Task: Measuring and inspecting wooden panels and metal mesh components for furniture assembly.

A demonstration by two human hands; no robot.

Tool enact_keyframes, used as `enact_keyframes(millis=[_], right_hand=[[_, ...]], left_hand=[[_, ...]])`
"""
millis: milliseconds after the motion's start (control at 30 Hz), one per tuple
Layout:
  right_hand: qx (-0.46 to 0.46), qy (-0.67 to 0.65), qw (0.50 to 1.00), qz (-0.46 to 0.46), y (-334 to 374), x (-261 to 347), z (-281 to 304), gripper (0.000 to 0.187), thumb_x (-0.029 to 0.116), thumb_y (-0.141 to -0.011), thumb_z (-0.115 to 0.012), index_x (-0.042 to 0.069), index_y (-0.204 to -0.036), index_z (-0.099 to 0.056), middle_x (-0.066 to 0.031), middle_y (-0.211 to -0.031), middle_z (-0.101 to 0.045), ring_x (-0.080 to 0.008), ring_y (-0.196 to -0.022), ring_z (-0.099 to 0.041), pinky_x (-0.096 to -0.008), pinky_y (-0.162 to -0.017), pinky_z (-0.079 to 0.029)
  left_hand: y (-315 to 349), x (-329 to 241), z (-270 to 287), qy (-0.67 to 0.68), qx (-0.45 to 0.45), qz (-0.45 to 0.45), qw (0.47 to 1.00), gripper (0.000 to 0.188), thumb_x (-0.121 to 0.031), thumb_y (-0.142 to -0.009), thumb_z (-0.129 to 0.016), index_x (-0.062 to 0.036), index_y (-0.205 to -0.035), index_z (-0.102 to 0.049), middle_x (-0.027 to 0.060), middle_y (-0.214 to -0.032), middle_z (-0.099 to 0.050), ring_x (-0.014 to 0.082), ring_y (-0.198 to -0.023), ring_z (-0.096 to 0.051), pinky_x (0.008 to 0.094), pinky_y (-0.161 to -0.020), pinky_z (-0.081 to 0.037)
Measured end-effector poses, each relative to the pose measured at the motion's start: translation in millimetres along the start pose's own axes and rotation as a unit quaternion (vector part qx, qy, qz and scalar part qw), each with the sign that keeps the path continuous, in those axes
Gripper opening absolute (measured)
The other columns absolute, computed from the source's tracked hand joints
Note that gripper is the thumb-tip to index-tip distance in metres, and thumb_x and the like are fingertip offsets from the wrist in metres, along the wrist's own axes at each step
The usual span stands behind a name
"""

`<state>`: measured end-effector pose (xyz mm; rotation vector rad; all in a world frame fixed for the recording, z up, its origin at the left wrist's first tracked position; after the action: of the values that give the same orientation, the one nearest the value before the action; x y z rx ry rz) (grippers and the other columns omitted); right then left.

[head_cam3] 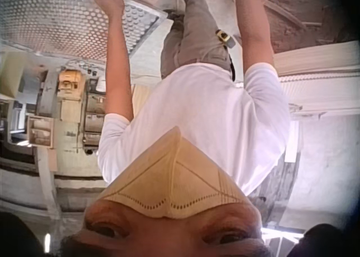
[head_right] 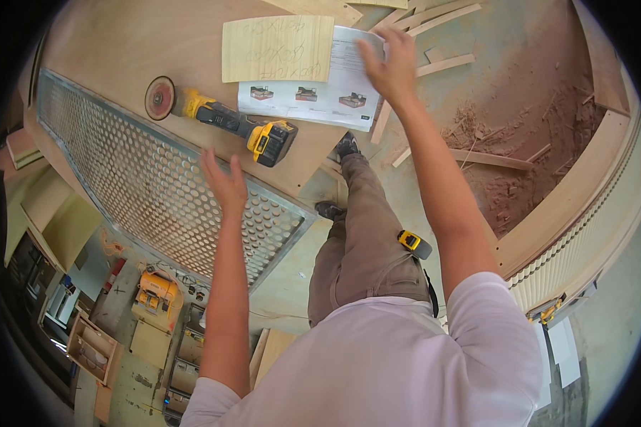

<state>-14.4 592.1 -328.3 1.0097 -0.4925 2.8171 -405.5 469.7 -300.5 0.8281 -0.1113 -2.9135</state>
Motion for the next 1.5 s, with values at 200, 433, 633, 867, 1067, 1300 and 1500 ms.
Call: enact_keyframes(millis=[200, 433, 633, 867, 1067, 1300, 1500], right_hand=[[0.298, 0.064, 0.908, -0.289, 172, -121, 9, 0.043, 0.040, -0.085, -0.060, -0.001, -0.098, -0.062, -0.0209, -0.089, -0.063, -0.0362, -0.090, -0.059, -0.0423, -0.080, -0.045], [0.654, 0.052, 0.737, -0.162, 306, -38, -10, 0.048, 0.047, -0.085, -0.057, 0.000, -0.093, -0.063, -0.0225, -0.084, -0.064, -0.0385, -0.085, -0.062, -0.0433, -0.076, -0.048], [0.630, -0.111, 0.746, -0.184, 310, 68, -38, 0.052, 0.049, -0.086, -0.054, 0.000, -0.100, -0.061, -0.0240, -0.094, -0.063, -0.0394, -0.093, -0.059, -0.0452, -0.081, -0.047], [0.665, -0.125, 0.730, -0.098, 334, 123, -64, 0.050, 0.047, -0.088, -0.054, 0.001, -0.106, -0.058, -0.0222, -0.096, -0.062, -0.0389, -0.093, -0.059, -0.0448, -0.082, -0.047], [0.656, -0.095, 0.742, -0.105, 356, 90, -62, 0.044, 0.044, -0.088, -0.054, 0.003, -0.105, -0.059, -0.0210, -0.097, -0.063, -0.0370, -0.096, -0.059, -0.0438, -0.082, -0.047], [0.591, -0.048, 0.764, -0.253, 342, 1, 1, 0.048, 0.047, -0.085, -0.057, 0.003, -0.103, -0.061, -0.0199, -0.096, -0.065, -0.0347, -0.090, -0.063, -0.0409, -0.079, -0.049], [0.467, -0.057, 0.782, -0.409, 375, -48, 47, 0.060, 0.056, -0.086, -0.053, -0.001, -0.103, -0.061, -0.0150, -0.087, -0.066, -0.0241, -0.079, -0.063, -0.0344, -0.072, -0.049]], left_hand=[[136, 90, -41, -0.062, 0.108, 0.214, 0.969, 0.094, -0.053, -0.085, -0.058, 0.0033, -0.144, -0.011, 0.0351, -0.147, -0.005, 0.0500, -0.137, -0.006, 0.0514, -0.110, -0.015], [149, 116, -65, 0.005, 0.268, 0.290, 0.919, 0.115, -0.069, -0.078, -0.055, 0.0034, -0.144, 0.005, 0.0377, -0.144, 0.016, 0.0567, -0.133, 0.013, 0.0584, -0.109, -0.006], [153, 123, -67, 0.023, 0.339, 0.314, 0.887, 0.123, -0.073, -0.074, -0.056, 0.0004, -0.144, 0.014, 0.0348, -0.143, 0.026, 0.0478, -0.134, 0.025, 0.0541, -0.110, 0.001], [158, 126, -65, 0.051, 0.315, 0.314, 0.894, 0.122, -0.069, -0.075, -0.060, -0.0016, -0.144, 0.016, 0.0329, -0.142, 0.029, 0.0457, -0.134, 0.026, 0.0527, -0.110, 0.001], [153, 120, -65, 0.079, 0.349, 0.307, 0.882, 0.115, -0.065, -0.080, -0.057, -0.0038, -0.144, 0.017, 0.0319, -0.143, 0.029, 0.0476, -0.133, 0.025, 0.0516, -0.111, 0.003], [159, 131, -64, 0.094, 0.357, 0.316, 0.874, 0.113, -0.066, -0.081, -0.054, -0.0045, -0.144, 0.018, 0.0311, -0.143, 0.030, 0.0487, -0.134, 0.023, 0.0529, -0.111, 0.001], [152, 133, -58, 0.108, 0.381, 0.312, 0.863, 0.116, -0.069, -0.078, -0.055, -0.0046, -0.145, 0.013, 0.0305, -0.146, 0.023, 0.0508, -0.134, 0.019, 0.0539, -0.111, -0.005]])
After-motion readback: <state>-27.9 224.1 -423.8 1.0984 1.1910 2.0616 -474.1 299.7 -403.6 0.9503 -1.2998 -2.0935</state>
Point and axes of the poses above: each hand's wrist, its own y-axis away from the middle knuckle, its own z-axis out of the back of the hand, x = y × z, the point moved 9 cm from there along -y, towards the middle knuckle
